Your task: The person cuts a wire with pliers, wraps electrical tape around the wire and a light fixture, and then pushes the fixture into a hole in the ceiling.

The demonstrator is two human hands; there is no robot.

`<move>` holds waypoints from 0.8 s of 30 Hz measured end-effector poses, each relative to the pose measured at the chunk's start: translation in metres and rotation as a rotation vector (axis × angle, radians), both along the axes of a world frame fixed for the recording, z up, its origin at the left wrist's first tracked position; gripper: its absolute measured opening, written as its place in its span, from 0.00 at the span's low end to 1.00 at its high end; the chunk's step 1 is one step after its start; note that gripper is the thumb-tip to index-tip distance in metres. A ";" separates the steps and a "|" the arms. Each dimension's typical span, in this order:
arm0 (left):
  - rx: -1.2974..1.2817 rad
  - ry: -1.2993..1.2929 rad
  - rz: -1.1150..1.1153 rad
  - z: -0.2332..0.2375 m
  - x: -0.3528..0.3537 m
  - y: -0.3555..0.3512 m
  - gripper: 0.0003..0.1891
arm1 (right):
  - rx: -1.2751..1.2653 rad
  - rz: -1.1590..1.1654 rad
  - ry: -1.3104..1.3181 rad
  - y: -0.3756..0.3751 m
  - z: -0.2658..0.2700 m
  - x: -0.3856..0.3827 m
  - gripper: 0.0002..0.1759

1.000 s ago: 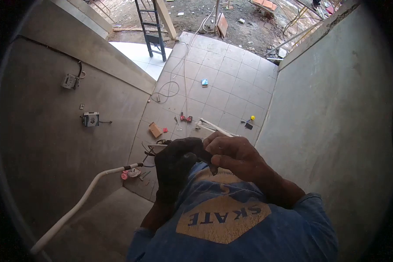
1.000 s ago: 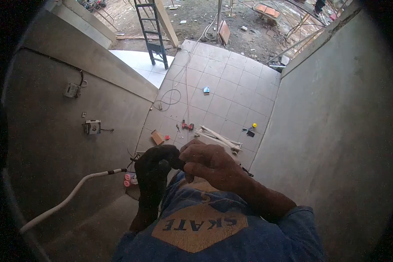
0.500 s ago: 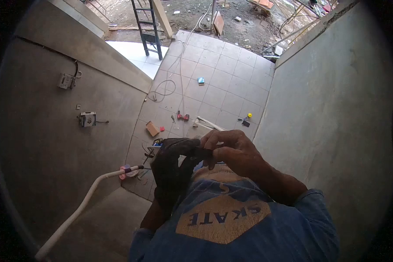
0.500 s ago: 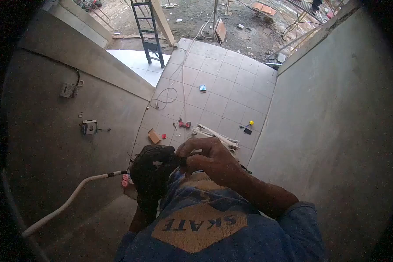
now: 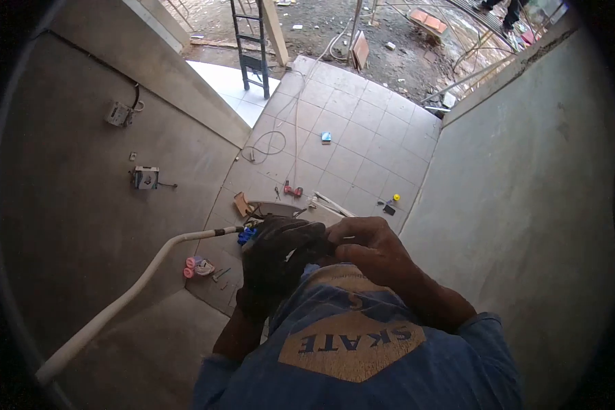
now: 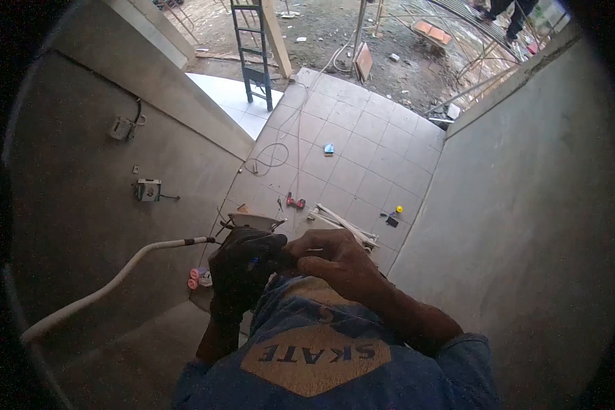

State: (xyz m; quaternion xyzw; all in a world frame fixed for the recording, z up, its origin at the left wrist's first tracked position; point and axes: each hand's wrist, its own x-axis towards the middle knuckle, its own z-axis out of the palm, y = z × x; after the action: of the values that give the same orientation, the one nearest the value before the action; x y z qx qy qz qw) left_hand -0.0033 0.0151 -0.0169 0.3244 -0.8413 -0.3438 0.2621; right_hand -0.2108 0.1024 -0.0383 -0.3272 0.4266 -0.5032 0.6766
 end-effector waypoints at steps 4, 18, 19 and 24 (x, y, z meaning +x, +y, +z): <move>-0.051 -0.010 -0.027 0.008 -0.003 -0.001 0.17 | 0.009 -0.035 0.042 0.000 0.000 0.001 0.09; -0.105 -0.017 -0.212 -0.020 0.007 -0.011 0.12 | 0.068 0.013 0.166 -0.012 0.003 0.004 0.10; -0.107 -0.073 -0.203 -0.021 0.011 -0.009 0.13 | 0.066 0.021 0.165 -0.011 0.002 0.002 0.09; -0.094 -0.178 -0.170 -0.001 0.004 -0.005 0.18 | 0.047 0.018 0.105 -0.007 -0.016 0.004 0.08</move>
State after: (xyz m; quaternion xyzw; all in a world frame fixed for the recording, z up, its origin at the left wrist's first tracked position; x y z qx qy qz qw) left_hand 0.0007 0.0105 -0.0175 0.2684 -0.9010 -0.2948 0.1711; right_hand -0.2073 0.0952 -0.0538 -0.3408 0.4705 -0.4691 0.6651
